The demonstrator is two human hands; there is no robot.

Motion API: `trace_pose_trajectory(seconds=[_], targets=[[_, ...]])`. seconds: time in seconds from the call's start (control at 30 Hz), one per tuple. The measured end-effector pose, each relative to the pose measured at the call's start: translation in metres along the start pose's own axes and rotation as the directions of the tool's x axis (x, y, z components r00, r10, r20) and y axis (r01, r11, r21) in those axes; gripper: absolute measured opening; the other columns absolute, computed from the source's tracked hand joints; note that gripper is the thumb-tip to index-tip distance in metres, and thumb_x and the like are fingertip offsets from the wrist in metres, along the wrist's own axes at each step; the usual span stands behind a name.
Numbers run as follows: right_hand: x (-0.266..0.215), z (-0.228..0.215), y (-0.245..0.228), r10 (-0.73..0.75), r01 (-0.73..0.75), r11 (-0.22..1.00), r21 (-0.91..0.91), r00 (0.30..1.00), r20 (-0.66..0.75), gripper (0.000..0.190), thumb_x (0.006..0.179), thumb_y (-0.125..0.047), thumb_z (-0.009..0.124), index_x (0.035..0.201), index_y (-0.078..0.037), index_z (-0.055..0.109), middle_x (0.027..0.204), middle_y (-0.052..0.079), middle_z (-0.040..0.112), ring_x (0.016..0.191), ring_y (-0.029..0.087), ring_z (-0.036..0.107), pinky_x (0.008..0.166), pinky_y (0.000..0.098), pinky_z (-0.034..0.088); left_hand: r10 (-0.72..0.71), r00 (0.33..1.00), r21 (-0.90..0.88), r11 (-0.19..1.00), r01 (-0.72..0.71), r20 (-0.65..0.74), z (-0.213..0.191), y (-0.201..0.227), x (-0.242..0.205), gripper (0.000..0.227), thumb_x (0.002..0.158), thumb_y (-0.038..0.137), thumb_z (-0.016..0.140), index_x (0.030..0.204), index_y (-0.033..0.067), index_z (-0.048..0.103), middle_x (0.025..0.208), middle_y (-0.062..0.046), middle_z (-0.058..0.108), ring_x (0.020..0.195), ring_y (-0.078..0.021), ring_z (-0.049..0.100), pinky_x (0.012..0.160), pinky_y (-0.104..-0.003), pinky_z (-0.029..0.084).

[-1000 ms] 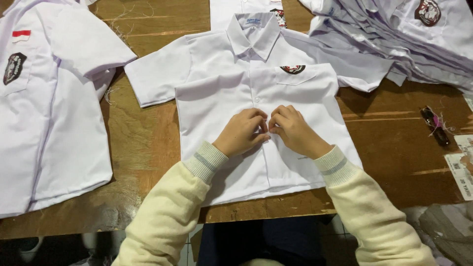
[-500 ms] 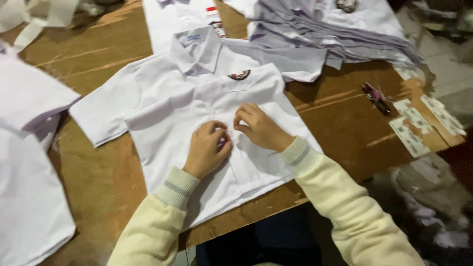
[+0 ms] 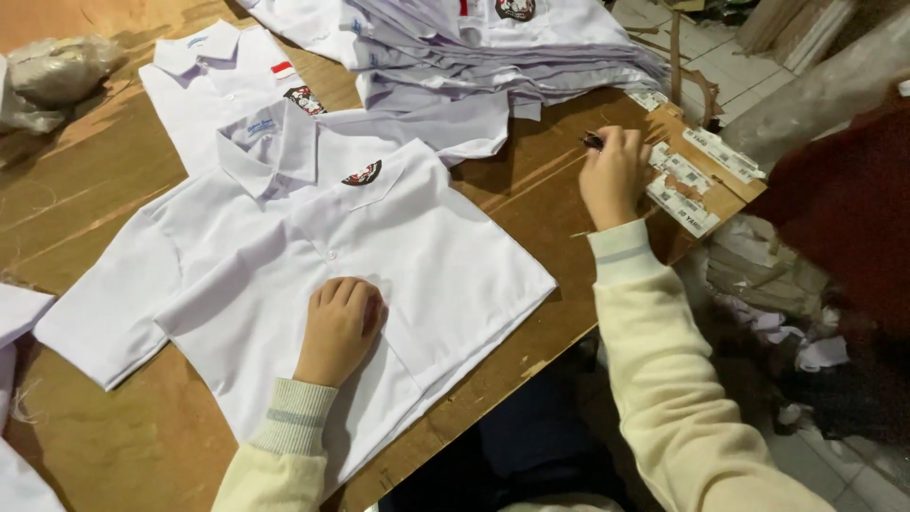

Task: Folding a white collared shirt on a wooden table in a factory setting.

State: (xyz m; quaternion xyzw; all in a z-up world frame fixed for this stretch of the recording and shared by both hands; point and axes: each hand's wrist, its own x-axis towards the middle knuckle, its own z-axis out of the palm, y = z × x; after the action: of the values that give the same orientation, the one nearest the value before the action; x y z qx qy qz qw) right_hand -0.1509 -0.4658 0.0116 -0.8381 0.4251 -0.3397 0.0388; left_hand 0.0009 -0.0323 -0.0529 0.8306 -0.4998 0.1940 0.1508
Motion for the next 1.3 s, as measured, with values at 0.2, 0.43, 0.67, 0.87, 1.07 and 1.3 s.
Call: trace_pose_trajectory(seconds=[0.2, 0.43, 0.67, 0.87, 1.07, 1.3], targets=[[0.019, 0.040, 0.087, 0.106, -0.093, 0.985, -0.145, 0.990, 0.087, 0.034, 0.093, -0.028, 0.078, 0.120, -0.012, 0.064, 0.120, 0.009, 0.054, 0.114, 0.042, 0.048, 0.082, 0.0638, 0.048, 0.025, 0.999, 0.013, 1.000, -0.026, 0.031, -0.001, 0.001, -0.001, 0.012, 0.087, 0.030, 0.070, 0.094, 0.0262, 0.061, 0.090, 0.006, 0.063, 0.107, -0.0187, 0.062, 0.094, -0.036, 0.048], [0.013, 0.038, 0.075, 0.021, -0.018, 0.997, -0.080, 0.999, 0.036, 0.023, 0.089, -0.014, 0.082, 0.109, -0.011, 0.070, 0.109, 0.006, 0.056, 0.107, 0.037, 0.055, 0.084, 0.0538, 0.050, 0.011, 0.999, -0.020, 1.000, -0.010, 0.036, -0.016, 0.010, 0.005, 0.012, 0.087, 0.025, 0.073, 0.092, 0.0233, 0.062, 0.085, 0.004, 0.064, 0.101, -0.0186, 0.063, 0.094, -0.038, 0.050], [0.008, 0.029, 0.076, -0.119, 0.128, 0.991, 0.038, 0.977, -0.179, 0.014, 0.088, 0.005, 0.078, 0.092, -0.005, 0.069, 0.103, 0.006, 0.046, 0.101, 0.034, 0.054, 0.091, 0.0392, 0.051, -0.002, 0.997, -0.019, 1.000, 0.004, 0.074, -0.018, 0.013, 0.005, 0.014, 0.088, 0.024, 0.074, 0.095, 0.0231, 0.062, 0.089, 0.003, 0.065, 0.103, -0.0195, 0.062, 0.100, -0.045, 0.048], [0.009, 0.023, 0.072, -0.059, 0.115, 0.973, 0.200, 0.963, -0.264, 0.024, 0.091, 0.011, 0.071, 0.105, -0.005, 0.060, 0.100, 0.010, 0.058, 0.087, 0.032, 0.066, 0.077, 0.0403, 0.057, -0.039, 0.995, -0.099, 0.994, 0.048, 0.091, -0.018, 0.013, 0.006, 0.018, 0.088, 0.020, 0.075, 0.100, 0.0233, 0.061, 0.090, 0.002, 0.066, 0.102, -0.0198, 0.062, 0.099, -0.045, 0.049], [0.004, -0.010, 0.031, 0.155, -0.202, 0.726, 0.657, 0.979, 0.130, 0.021, 0.107, 0.001, 0.044, 0.120, -0.013, 0.040, 0.100, 0.006, 0.065, 0.075, 0.013, 0.061, 0.071, 0.0274, 0.054, -0.144, 0.988, -0.532, 0.833, 0.149, 0.052, -0.044, 0.014, 0.012, 0.017, 0.087, 0.005, 0.066, 0.090, 0.0176, 0.055, 0.076, 0.004, 0.062, 0.075, -0.0233, 0.053, 0.078, -0.040, 0.041], [0.003, 0.010, 0.039, -0.222, 0.172, 0.627, 0.760, 0.974, -0.037, 0.051, 0.124, -0.040, 0.034, 0.125, 0.001, 0.064, 0.081, 0.013, 0.062, 0.068, 0.017, 0.056, 0.061, 0.0259, 0.046, -0.184, 0.975, -0.533, 0.817, 0.221, 0.122, -0.023, -0.004, 0.010, 0.016, 0.088, 0.013, 0.072, 0.099, 0.0210, 0.063, 0.086, 0.000, 0.071, 0.097, -0.0274, 0.068, 0.090, -0.043, 0.051]])
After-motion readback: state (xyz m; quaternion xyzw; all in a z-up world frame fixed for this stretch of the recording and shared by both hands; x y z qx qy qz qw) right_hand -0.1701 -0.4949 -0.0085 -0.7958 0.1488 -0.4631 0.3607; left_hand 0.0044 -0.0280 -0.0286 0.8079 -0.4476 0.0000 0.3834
